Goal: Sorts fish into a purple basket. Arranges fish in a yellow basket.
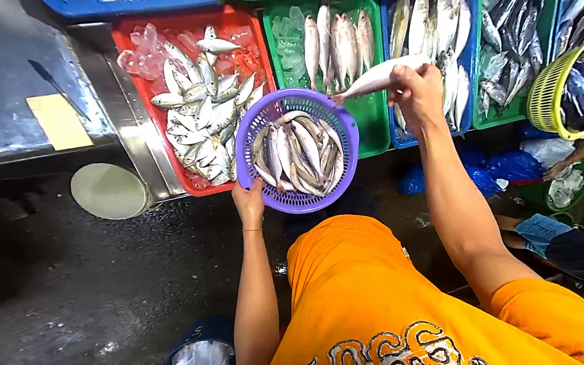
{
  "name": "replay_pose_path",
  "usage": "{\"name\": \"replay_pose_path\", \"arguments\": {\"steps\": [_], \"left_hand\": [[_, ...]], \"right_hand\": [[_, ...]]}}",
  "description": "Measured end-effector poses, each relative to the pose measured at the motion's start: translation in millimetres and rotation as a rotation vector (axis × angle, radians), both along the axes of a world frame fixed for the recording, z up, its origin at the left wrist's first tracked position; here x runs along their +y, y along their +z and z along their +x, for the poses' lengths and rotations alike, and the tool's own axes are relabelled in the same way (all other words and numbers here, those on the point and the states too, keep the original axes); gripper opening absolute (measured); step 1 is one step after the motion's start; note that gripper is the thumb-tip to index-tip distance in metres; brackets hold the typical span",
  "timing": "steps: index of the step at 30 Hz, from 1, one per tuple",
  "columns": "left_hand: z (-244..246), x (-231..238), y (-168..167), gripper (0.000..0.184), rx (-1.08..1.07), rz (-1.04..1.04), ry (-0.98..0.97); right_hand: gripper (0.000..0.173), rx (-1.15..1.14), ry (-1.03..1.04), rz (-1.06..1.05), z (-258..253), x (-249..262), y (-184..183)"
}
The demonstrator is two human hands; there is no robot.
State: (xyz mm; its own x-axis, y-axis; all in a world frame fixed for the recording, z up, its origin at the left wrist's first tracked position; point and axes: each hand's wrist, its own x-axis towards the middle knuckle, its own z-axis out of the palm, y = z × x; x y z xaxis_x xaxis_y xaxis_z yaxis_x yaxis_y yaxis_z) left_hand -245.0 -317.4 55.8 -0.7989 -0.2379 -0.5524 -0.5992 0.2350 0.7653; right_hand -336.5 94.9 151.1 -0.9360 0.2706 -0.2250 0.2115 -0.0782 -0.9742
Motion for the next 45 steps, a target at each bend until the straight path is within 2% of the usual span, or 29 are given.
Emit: {"name": "replay_pose_path", "arguments": {"steps": [2,4,7,9,11,13,15,16,18,21,24,27,30,32,35,38,40,42,45], "left_hand": [[3.9,1.3,4.9,0.041,-0.036,0.0,0.004],[9.5,1.0,11.8,0.044,-0.104,0.043,0.016],[10.2,0.1,13.4,0.046,-0.227,0.153,0.101],[6.8,0.5,14.9,0.045,-0.267,0.18,0.122],[4.7,0.4,15.5,0.044,-0.287,0.167,0.123],[4.3,2.2,16.5,0.043,-0.283,0.144,0.131],[6.5,4.4,18.1,0.042,-0.266,0.137,0.13],[7.5,4.5,18.5,0.041,-0.257,0.138,0.127],[7.6,3.8,17.8,0.039,-0.24,0.141,0.122],[7.8,2.7,12.3,0.037,-0.199,0.153,0.121],[3.0,3.3,7.1,0.033,-0.168,0.169,0.147],[8.6,6.8,16.8,0.034,-0.177,0.126,0.116],[15.4,21.0,35.1,0.031,-0.173,0.074,0.087],[21.1,33.3,43.9,0.029,-0.149,0.05,0.106],[36.5,43.0,50.3,0.029,-0.091,0.046,0.128],[50.1,49.2,47.3,0.03,-0.038,0.066,0.175],[56.8,50.5,45.0,0.03,-0.007,0.085,0.198],[59.2,51.6,43.1,0.029,0.009,0.098,0.216],[59.2,48.8,42.1,0.03,0.013,0.136,0.239]], "right_hand": [[0.029,-0.042,-0.086,-0.209,-31.9,6.2,-26.6],[0.04,-0.104,-0.113,-0.244,-64.7,-0.7,-56.8],[0.044,-0.194,-0.022,-0.043,-107.1,-27.1,-92.0],[0.047,-0.243,0.084,0.041,-132.3,-46.1,-102.7],[0.047,-0.25,0.192,0.136,-157.1,-61.2,-102.9],[0.049,-0.276,0.276,0.338,-176.7,-68.4,-95.7],[0.06,-0.354,0.319,0.546,-185.2,-65.2,-83.0],[0.061,-0.363,0.304,0.59,-182.2,-60.4,-79.3],[0.052,-0.295,0.263,0.624,-157.3,-47.9,-68.5],[0.037,-0.197,0.277,0.627,-72.1,-39.0,-41.6],[0.031,-0.29,0.348,0.707,27.9,-51.8,-19.1],[0.03,-0.493,0.568,0.915,84.2,-80.6,-14.5],[0.038,-0.712,0.665,1.065,91.0,-114.2,-22.9],[0.039,-0.808,0.689,1.088,79.3,-130.6,-24.8],[0.026,-0.861,0.692,1.098,66.9,-142.4,-33.3],[0.028,-0.863,0.688,1.098,67.0,-137.7,-39.5],[0.038,-0.871,0.677,1.039,66.5,-128.4,-41.8],[0.046,-0.871,0.648,0.89,64.8,-111.8,-45.0],[0.033,-0.669,0.575,0.554,75.4,-81.8,-52.9]]}}
